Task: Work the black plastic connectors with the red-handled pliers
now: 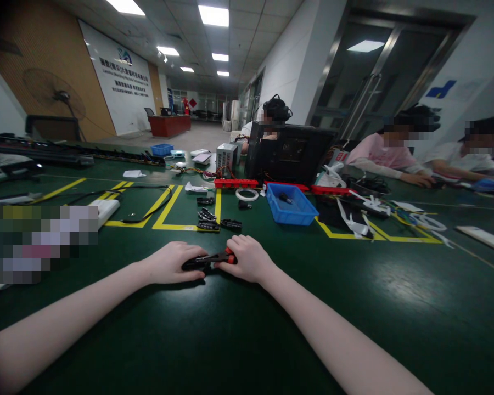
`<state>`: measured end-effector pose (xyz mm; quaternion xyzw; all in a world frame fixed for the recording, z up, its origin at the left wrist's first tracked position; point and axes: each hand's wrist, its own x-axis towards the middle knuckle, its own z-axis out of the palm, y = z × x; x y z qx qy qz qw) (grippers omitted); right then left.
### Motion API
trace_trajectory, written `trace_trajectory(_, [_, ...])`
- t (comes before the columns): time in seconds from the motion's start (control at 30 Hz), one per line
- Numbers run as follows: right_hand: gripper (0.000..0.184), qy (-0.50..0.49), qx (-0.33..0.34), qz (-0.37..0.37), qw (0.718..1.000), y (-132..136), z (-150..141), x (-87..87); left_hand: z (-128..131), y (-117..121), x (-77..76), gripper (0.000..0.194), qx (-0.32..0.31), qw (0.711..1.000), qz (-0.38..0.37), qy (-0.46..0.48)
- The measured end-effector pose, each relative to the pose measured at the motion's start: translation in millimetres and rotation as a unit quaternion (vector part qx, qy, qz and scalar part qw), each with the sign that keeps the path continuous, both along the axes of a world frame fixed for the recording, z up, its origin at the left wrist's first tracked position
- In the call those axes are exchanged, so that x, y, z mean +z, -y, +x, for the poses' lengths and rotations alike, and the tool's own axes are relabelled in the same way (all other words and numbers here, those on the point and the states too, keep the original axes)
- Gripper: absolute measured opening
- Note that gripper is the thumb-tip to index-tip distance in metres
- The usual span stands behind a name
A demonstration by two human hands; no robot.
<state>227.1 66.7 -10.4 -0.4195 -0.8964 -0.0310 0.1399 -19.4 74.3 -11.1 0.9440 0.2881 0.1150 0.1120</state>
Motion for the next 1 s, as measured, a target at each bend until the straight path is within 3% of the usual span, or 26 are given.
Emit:
trace_trajectory(0.47, [0.034,0.005,-0.004,-0.01,1.0,0.1,-0.2,1.1,0.1,-0.8,-1.3,0.036,-0.005,1.0,0.023,-0.017])
trace_trajectory(0.87, [0.011,0.014,-0.031,0.032,0.999,4.9,-1.7,0.3,0.0,0.8,-3.3,0.04,0.002,0.999,0.04,-0.025])
trace_trajectory(1.0, [0.011,0.018,-0.039,0.043,0.998,5.4,-1.9,-1.2,0.2,1.5,-3.6,0.039,0.008,0.999,0.046,-0.023])
